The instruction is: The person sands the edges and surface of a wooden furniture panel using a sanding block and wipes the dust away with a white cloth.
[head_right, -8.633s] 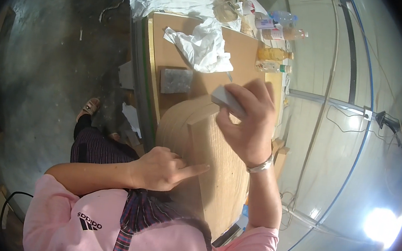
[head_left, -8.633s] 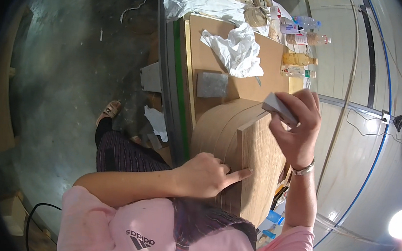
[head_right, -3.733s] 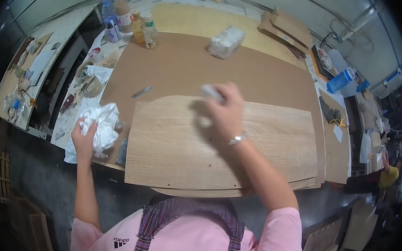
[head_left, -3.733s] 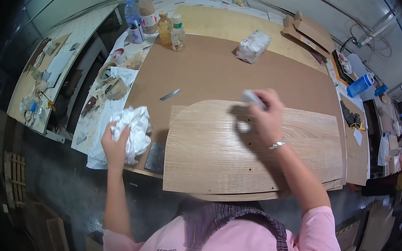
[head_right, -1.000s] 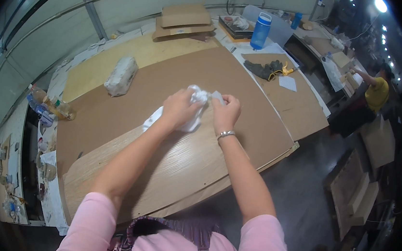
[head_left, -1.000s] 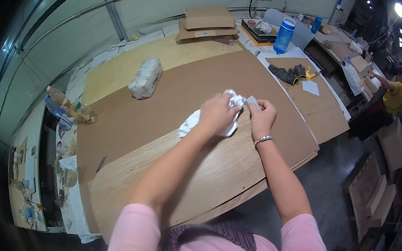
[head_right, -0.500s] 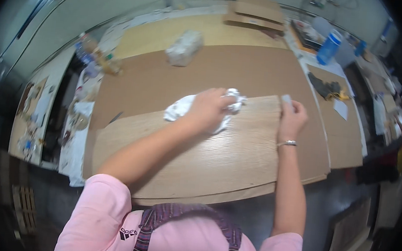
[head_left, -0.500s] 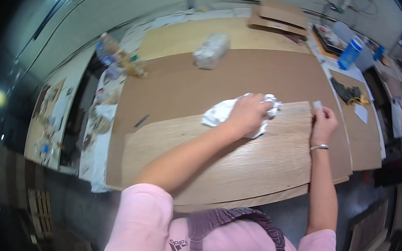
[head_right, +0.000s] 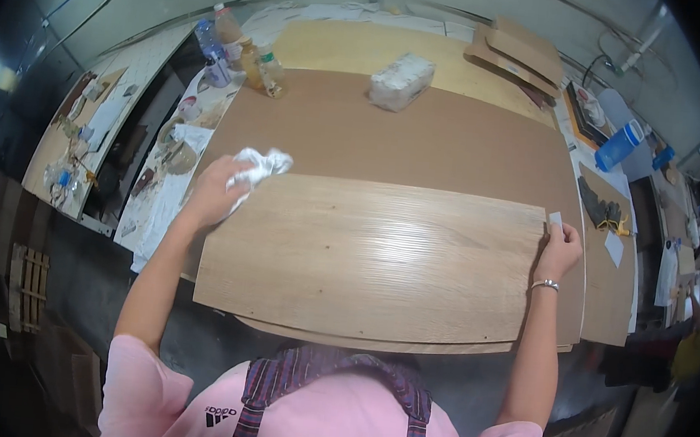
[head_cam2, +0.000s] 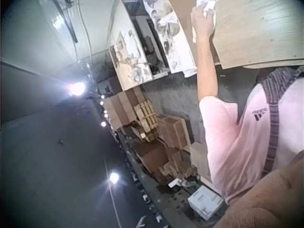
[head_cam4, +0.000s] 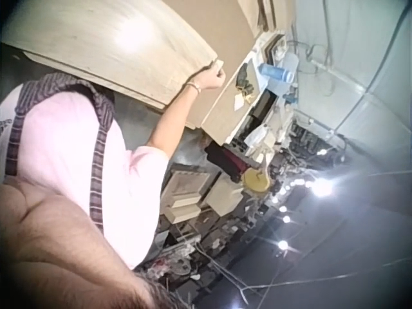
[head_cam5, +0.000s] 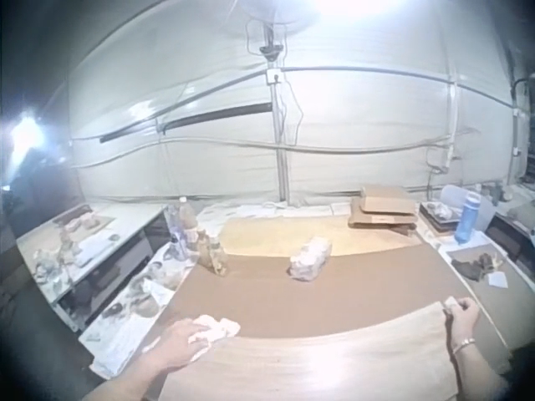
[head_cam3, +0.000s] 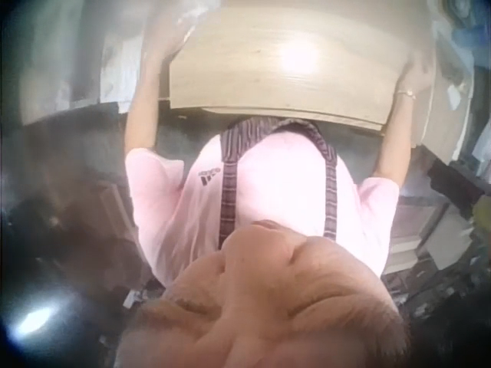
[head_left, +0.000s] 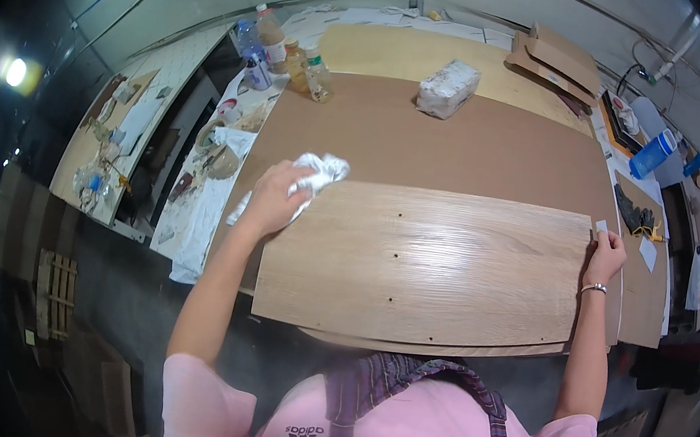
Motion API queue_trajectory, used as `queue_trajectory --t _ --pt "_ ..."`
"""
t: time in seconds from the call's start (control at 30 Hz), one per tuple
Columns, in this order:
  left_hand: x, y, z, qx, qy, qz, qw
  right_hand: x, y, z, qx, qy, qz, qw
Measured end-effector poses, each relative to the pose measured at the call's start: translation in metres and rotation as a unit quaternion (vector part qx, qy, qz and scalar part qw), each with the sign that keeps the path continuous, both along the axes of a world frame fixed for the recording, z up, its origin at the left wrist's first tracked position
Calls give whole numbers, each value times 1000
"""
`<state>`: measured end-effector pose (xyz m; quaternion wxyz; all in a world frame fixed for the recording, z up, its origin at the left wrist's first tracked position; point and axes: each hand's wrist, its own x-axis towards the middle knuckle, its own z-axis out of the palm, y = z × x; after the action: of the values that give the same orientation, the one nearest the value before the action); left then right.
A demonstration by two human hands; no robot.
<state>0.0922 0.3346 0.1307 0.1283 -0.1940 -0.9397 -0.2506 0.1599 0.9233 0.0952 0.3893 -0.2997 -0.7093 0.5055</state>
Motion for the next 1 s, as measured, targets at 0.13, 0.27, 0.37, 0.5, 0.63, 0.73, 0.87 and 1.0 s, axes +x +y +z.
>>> queue_trajectory --t 0.13,0.27,0.37,0.5,0.63,0.73,0.87,1.0 --pt "-20 -49 -3 -68 73 125 987 -3 -6 0 -45 20 31 998" --pt "18 -35 13 31 55 35 997 3 14 -9 -38 25 9 999" --pt "43 -58 2 -10 11 126 992 -1 1 1 -62 22 16 998" --pt "87 -48 11 62 87 10 994 0 14 -10 -33 5 22 999" --pt "96 -73 -6 -53 44 181 981 3 18 -5 -115 35 20 993" --pt "103 -62 -1 36 56 112 991 4 11 -6 -121 33 18 992" --pt "99 -69 -2 66 16 137 988 -2 -1 3 -139 50 17 989" --pt "120 -47 -23 243 -88 225 939 15 11 6 -137 52 14 989"
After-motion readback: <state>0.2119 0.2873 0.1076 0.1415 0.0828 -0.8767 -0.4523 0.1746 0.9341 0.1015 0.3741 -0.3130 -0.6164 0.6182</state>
